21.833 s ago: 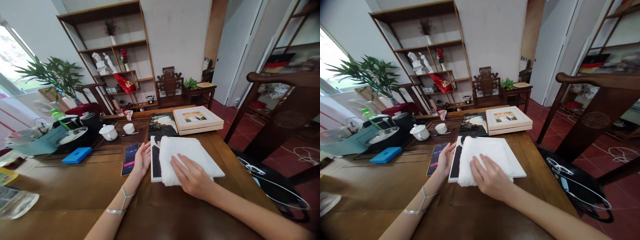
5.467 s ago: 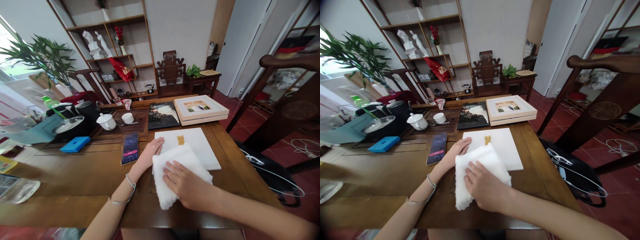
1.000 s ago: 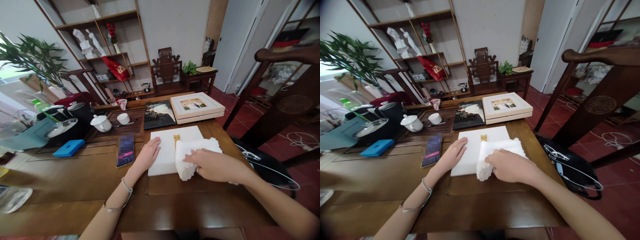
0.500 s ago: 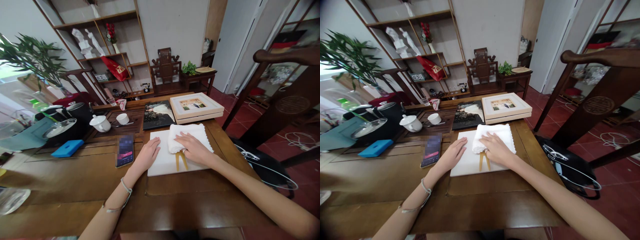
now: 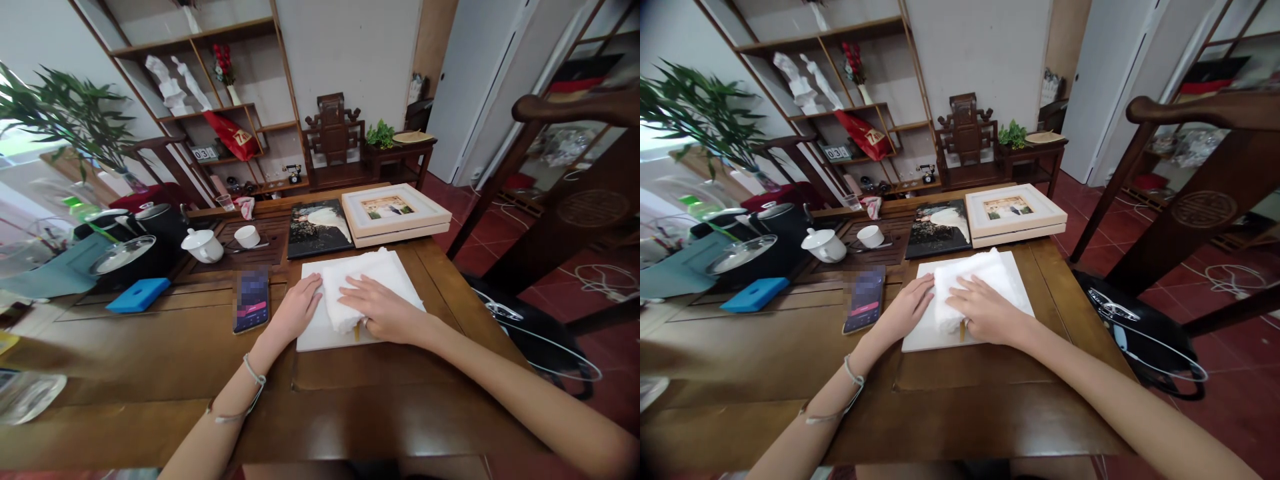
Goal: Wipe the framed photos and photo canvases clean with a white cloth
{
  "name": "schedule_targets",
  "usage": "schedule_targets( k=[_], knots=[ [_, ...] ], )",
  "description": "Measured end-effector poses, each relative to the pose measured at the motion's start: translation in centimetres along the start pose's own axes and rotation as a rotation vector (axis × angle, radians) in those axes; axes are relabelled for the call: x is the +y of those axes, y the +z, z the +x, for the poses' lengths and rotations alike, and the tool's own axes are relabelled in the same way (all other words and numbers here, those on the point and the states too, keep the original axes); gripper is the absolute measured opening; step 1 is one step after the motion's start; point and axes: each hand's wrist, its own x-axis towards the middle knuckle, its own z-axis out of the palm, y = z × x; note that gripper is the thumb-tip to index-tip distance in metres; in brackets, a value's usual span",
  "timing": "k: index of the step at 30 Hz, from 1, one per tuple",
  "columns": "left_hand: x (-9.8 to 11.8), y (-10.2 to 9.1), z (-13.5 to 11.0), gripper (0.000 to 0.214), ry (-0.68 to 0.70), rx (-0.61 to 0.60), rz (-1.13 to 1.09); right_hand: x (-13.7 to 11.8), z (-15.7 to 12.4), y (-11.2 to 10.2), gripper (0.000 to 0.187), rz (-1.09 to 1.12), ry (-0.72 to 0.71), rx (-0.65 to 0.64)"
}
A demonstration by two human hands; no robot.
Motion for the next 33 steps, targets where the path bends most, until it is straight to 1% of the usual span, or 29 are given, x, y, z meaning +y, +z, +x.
schedule_targets(
  k=[3,6,8,10,12,17,20,21,23,25,27,30,33],
  knots=[
    [0.0,0.0,0.0,0.035,-0.007,-0.007,-0.003,0.7,0.1,-0.2,0.064,0.029,0.049,0.024],
    [0.0,0.1,0.0,0.036,-0.007,-0.003,-0.003,1.4,0.3,-0.1,0.062,0.02,0.122,0.08],
    [0.0,0.0,0.0,0.036,-0.002,0.002,-0.003,1.4,0.4,0.0,0.062,-0.002,0.129,0.09],
    [0.1,0.0,0.0,0.036,0.002,0.003,-0.003,0.7,0.3,0.1,0.06,-0.02,0.097,0.066],
    [0.1,-0.1,0.0,0.035,0.003,0.006,-0.004,-0.5,0.0,-0.2,0.057,-0.013,0.046,0.03],
    [-0.1,0.0,0.0,0.037,0.012,0.004,-0.023,-3.7,-1.4,-1.6,0.048,0.126,-0.07,-0.064],
    [-0.2,0.0,-0.1,0.037,0.004,-0.006,-0.025,-4.0,-1.6,-2.1,0.046,0.181,-0.081,-0.115],
    [-0.2,0.0,-0.1,0.037,0.006,-0.009,-0.021,-3.7,-1.5,-2.0,0.047,0.186,-0.07,-0.108],
    [-0.2,0.0,-0.1,0.038,0.015,-0.016,-0.011,-2.8,-1.1,-1.6,0.049,0.178,-0.036,-0.055],
    [-0.1,-0.2,0.0,0.038,0.017,-0.019,-0.004,-1.8,-0.6,-0.8,0.053,0.145,-0.008,0.011],
    [0.1,-0.3,0.0,0.035,0.011,-0.013,-0.003,-1.1,-0.3,0.1,0.056,0.098,0.014,0.046],
    [0.2,-0.4,0.1,0.034,0.012,0.0,-0.014,-1.0,-0.1,1.2,0.06,0.022,0.038,0.06],
    [0.2,-0.3,0.1,0.034,0.014,-0.001,-0.018,-1.7,-0.1,1.1,0.059,-0.026,0.044,0.078]
  ],
)
